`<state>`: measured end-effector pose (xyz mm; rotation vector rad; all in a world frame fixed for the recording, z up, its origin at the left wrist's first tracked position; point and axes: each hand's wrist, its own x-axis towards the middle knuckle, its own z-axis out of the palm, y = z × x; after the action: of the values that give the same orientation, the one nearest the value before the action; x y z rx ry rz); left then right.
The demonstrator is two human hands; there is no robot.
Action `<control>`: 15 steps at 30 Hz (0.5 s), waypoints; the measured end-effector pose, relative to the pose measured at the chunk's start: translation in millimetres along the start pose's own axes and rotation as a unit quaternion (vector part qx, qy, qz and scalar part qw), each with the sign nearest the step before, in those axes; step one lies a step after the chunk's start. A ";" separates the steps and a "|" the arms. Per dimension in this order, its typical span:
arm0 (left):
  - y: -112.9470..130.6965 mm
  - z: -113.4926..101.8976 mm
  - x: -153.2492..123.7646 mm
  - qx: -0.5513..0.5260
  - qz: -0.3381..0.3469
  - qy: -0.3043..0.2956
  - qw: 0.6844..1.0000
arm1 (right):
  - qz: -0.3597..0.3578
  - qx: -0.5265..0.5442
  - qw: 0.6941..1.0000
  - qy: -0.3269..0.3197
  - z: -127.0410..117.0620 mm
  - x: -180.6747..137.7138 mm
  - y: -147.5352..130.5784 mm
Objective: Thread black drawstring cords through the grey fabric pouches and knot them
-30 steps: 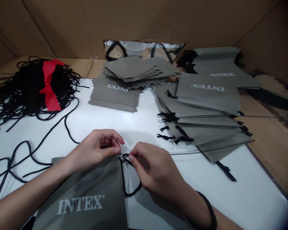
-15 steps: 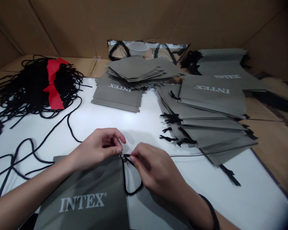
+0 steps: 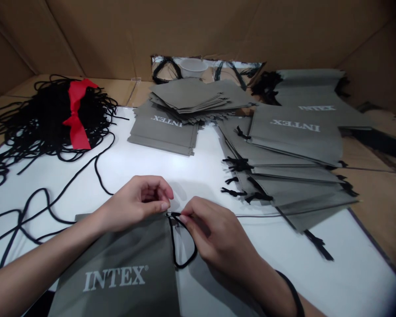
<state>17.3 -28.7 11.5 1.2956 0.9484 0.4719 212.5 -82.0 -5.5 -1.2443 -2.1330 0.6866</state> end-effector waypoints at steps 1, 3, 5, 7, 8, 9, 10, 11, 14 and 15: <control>0.2 0.0 0.2 -0.001 0.000 0.000 1.000 | 0.000 0.001 1.000 -0.003 -0.1 0.0 0.2; 0.7 0.1 0.5 -0.001 0.000 0.000 1.000 | 0.003 0.004 1.000 -0.009 -0.1 0.1 0.5; 1.0 0.4 0.4 0.000 0.000 -0.001 1.000 | 0.005 0.011 1.000 -0.011 -0.1 0.1 0.6; 1.2 0.6 0.1 0.001 0.001 0.000 1.000 | 0.008 0.015 1.000 -0.008 0.0 0.1 0.6; 1.2 0.7 0.0 0.001 0.002 0.000 1.000 | 0.008 0.015 1.000 -0.007 0.2 0.0 0.6; 1.3 0.7 -0.1 0.002 0.003 0.001 1.000 | 0.008 0.014 1.000 -0.005 0.3 -0.1 0.5; 1.5 0.8 -0.2 0.003 0.004 0.003 1.000 | 0.007 0.012 1.000 -0.005 0.4 -0.2 0.4; 1.7 0.9 -0.4 0.004 0.004 0.004 1.000 | 0.004 0.010 1.000 -0.005 0.5 -0.3 0.2; 2.5 1.6 -0.8 0.008 0.003 0.009 1.000 | -0.004 0.008 1.000 -0.004 0.7 -0.5 -0.2; 2.8 2.0 -0.9 0.010 0.003 0.011 1.000 | -0.006 0.008 1.000 -0.005 0.7 -0.4 -0.3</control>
<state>18.9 -29.9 14.4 1.3138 0.9695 0.4827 212.0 -82.6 -5.9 -1.2224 -2.1364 0.7042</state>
